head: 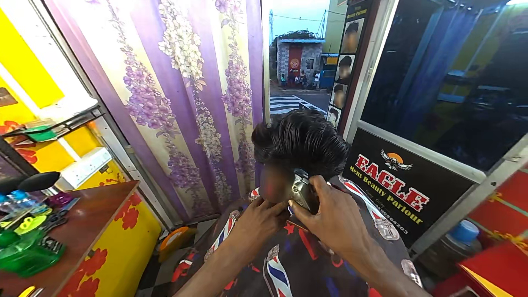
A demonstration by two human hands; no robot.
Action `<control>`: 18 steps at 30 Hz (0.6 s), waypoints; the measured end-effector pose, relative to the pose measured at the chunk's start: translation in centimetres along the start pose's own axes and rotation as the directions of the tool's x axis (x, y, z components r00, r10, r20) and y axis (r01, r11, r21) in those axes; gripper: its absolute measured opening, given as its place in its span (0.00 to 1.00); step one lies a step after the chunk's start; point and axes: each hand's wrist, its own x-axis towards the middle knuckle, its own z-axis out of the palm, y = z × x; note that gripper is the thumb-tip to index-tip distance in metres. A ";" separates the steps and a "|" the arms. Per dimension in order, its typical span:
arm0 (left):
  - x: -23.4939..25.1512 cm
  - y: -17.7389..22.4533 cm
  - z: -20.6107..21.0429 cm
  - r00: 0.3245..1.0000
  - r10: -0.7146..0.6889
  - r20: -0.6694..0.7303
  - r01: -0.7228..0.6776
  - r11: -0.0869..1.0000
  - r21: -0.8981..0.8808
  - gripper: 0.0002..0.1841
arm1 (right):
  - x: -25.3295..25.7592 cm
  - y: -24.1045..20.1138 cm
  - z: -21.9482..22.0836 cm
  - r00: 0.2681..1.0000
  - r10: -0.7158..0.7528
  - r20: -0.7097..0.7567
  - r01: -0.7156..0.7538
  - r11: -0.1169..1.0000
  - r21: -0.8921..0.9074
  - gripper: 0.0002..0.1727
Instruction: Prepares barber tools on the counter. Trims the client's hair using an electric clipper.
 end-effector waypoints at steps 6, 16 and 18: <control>-0.6 0.2 0.0 0.994 -0.091 -0.066 0.075 0.974 -0.214 0.06 | -2.4 1.6 0.2 0.921 -0.384 -0.066 0.378 0.922 -0.087 0.30; 0.1 0.2 0.8 0.988 -0.026 0.152 0.037 0.997 -0.070 0.10 | -1.7 2.6 -3.1 0.923 0.337 0.184 -0.342 0.940 -0.005 0.31; -0.1 0.1 1.1 0.993 -0.023 0.116 0.033 0.996 -0.080 0.10 | -1.4 1.9 -3.1 0.933 0.320 0.165 -0.319 0.947 -0.034 0.31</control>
